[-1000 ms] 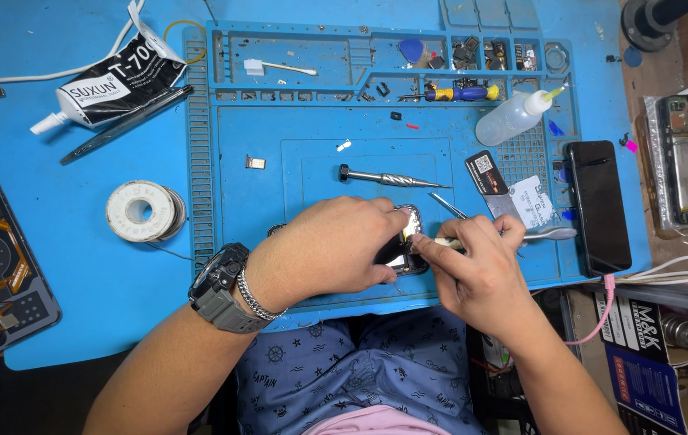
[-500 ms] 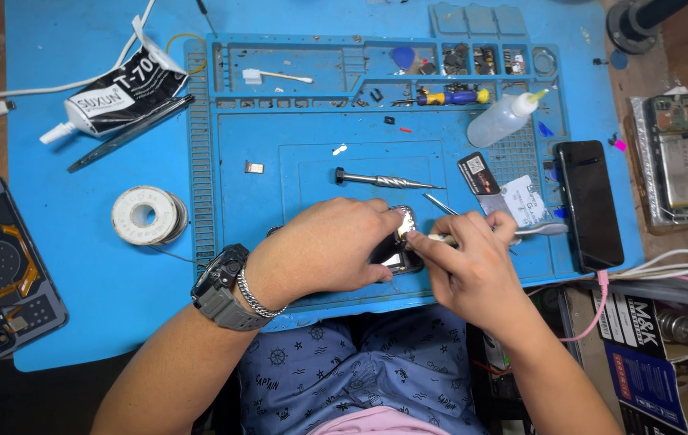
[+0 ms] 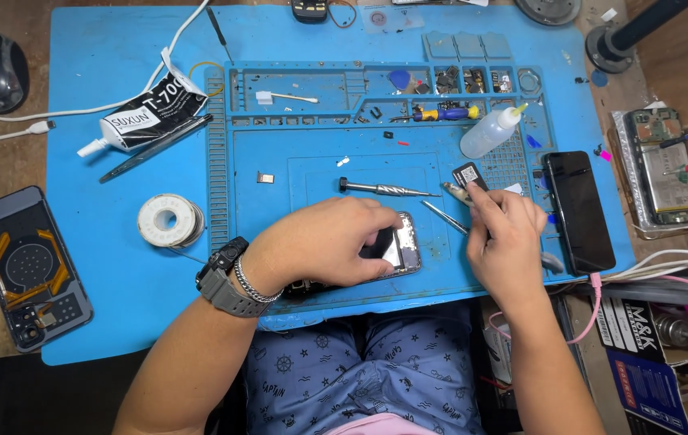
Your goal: The person pries at internal components of a mobile phone with a prying tool, handles a battery by hand, and presses a button to turn on the device. They swipe across the screen and turn the phone over to show the back.
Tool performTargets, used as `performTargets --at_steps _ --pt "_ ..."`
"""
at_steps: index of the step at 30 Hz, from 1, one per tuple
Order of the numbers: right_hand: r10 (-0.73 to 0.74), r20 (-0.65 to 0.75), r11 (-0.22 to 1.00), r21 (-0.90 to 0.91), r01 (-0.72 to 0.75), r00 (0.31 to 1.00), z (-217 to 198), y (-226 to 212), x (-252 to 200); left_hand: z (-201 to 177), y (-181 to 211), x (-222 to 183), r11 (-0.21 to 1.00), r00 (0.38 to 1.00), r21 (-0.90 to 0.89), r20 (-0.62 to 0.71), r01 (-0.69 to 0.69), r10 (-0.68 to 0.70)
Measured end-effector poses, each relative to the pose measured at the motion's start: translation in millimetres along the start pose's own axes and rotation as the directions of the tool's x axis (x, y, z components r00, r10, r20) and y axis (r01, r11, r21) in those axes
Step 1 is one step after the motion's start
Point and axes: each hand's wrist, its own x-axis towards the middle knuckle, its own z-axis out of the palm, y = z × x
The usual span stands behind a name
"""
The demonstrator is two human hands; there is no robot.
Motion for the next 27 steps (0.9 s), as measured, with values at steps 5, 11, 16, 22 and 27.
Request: performTargets --at_steps 5,11,16,22,27 --pt "-0.016 -0.003 1.0 0.021 0.016 1.0 -7 -6 7 -9 2 -8 0.999 0.999 -0.046 -0.041 -0.023 0.021" --pt "-0.273 0.039 0.933 0.254 0.254 0.961 -38 -53 25 -25 -18 -23 0.981 0.983 0.146 -0.153 0.125 -0.103" --pt "-0.516 0.236 0.832 0.368 0.416 0.823 -45 -98 48 -10 -29 -14 0.92 0.971 0.31 -0.105 0.239 -0.217" --pt "-0.516 0.399 0.854 0.311 0.418 0.758 -37 -85 44 -12 -29 -13 0.91 0.973 0.345 -0.108 0.231 -0.206" --pt "-0.446 0.394 0.889 0.299 0.347 0.804 -43 -70 46 -14 -22 -16 0.912 0.976 0.347 -0.09 0.217 -0.198"
